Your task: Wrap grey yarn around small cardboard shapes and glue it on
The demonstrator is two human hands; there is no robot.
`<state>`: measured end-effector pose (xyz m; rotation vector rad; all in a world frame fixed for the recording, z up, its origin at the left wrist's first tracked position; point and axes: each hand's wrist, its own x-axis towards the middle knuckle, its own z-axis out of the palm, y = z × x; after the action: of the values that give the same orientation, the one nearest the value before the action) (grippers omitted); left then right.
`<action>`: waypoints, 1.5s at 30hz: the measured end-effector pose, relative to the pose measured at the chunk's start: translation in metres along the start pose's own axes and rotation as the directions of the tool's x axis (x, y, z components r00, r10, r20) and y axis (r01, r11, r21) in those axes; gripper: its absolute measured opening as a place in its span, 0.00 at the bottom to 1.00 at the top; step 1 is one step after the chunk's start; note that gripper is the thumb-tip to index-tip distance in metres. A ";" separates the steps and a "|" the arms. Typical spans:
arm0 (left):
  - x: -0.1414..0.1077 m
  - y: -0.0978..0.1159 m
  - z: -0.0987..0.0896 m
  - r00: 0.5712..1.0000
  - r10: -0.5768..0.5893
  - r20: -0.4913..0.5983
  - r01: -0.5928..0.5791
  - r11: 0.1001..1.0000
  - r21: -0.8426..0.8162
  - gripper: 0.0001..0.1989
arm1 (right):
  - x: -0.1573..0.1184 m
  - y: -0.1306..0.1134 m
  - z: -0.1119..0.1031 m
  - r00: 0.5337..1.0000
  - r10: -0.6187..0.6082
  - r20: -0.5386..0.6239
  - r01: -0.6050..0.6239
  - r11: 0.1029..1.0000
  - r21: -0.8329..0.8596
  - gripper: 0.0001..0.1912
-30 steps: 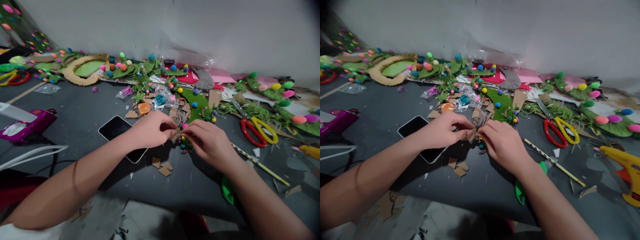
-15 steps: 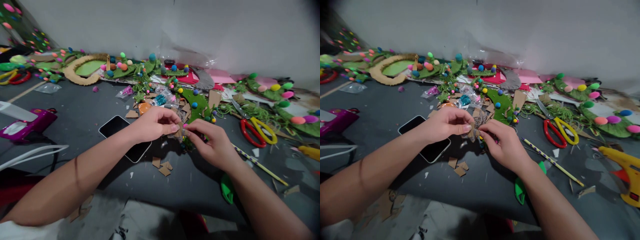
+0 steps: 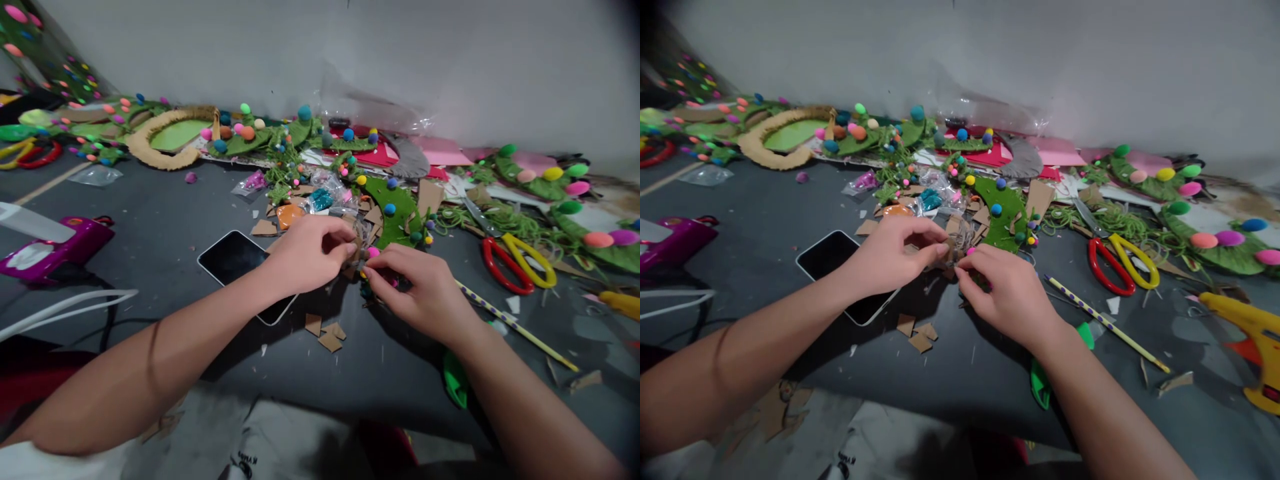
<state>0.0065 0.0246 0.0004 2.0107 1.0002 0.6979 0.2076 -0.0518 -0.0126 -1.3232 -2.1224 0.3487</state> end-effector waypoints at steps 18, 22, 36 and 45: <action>0.004 -0.001 -0.014 0.946 0.038 0.322 0.048 0.966 -0.255 0.05 | 0.004 0.000 -0.010 1.000 0.026 0.006 -0.027 0.988 0.151 0.03; 0.005 0.004 -0.011 0.971 -0.015 0.237 0.123 0.885 -0.448 0.02 | 0.004 -0.001 -0.009 1.000 0.016 0.012 -0.018 0.984 0.177 0.05; 0.000 -0.002 -0.002 0.998 0.041 -0.046 -0.042 0.999 -0.031 0.08 | 0.002 0.001 -0.002 1.000 0.008 0.025 -0.010 0.996 0.090 0.04; -0.003 -0.001 -0.004 0.991 0.040 0.126 -0.055 0.992 0.116 0.08 | -0.001 0.005 -0.004 1.000 -0.017 0.023 0.016 1.000 0.005 0.04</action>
<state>0.0019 0.0244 0.0010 2.1597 0.9426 0.5423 0.2143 -0.0507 -0.0124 -1.3041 -2.1491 0.3638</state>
